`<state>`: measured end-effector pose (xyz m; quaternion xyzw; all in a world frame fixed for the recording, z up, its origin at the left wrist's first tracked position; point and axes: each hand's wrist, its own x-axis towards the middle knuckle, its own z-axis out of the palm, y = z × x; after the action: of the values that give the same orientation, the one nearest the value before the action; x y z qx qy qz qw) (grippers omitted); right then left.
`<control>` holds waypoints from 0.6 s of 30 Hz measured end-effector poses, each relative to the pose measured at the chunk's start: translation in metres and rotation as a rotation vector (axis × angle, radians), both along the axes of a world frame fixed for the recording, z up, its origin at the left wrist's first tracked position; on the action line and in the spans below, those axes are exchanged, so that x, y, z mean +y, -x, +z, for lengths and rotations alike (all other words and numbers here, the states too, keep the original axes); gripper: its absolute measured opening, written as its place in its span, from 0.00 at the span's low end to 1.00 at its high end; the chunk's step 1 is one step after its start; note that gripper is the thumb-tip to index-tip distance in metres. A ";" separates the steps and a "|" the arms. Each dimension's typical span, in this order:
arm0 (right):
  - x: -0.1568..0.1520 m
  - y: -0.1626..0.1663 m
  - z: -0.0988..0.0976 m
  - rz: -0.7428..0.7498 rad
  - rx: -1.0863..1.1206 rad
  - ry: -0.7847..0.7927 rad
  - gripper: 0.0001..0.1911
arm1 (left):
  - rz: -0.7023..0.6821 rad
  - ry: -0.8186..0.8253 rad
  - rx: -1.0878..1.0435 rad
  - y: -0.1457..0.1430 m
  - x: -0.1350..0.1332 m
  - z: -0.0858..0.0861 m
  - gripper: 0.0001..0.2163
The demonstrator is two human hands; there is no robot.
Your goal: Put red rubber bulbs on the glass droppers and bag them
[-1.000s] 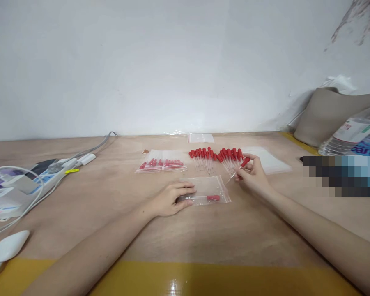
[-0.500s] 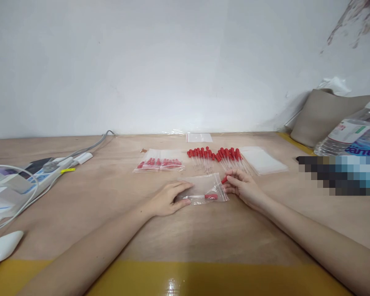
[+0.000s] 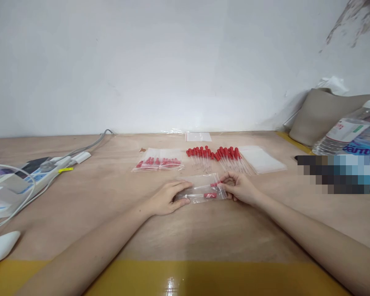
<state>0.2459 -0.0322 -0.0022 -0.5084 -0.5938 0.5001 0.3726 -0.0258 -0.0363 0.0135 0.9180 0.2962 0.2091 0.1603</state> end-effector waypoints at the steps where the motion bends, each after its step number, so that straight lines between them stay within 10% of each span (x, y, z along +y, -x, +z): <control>1: 0.000 0.002 0.000 -0.002 0.001 -0.004 0.21 | 0.000 0.000 0.000 0.000 0.000 0.000 0.21; 18: -0.002 0.013 0.006 0.041 -0.081 -0.153 0.17 | -0.015 0.003 0.003 0.000 0.002 -0.003 0.19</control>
<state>0.2330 -0.0338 0.0033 -0.4859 -0.6551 0.4398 0.3760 -0.0260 -0.0339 0.0109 0.9202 0.2899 0.2062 0.1631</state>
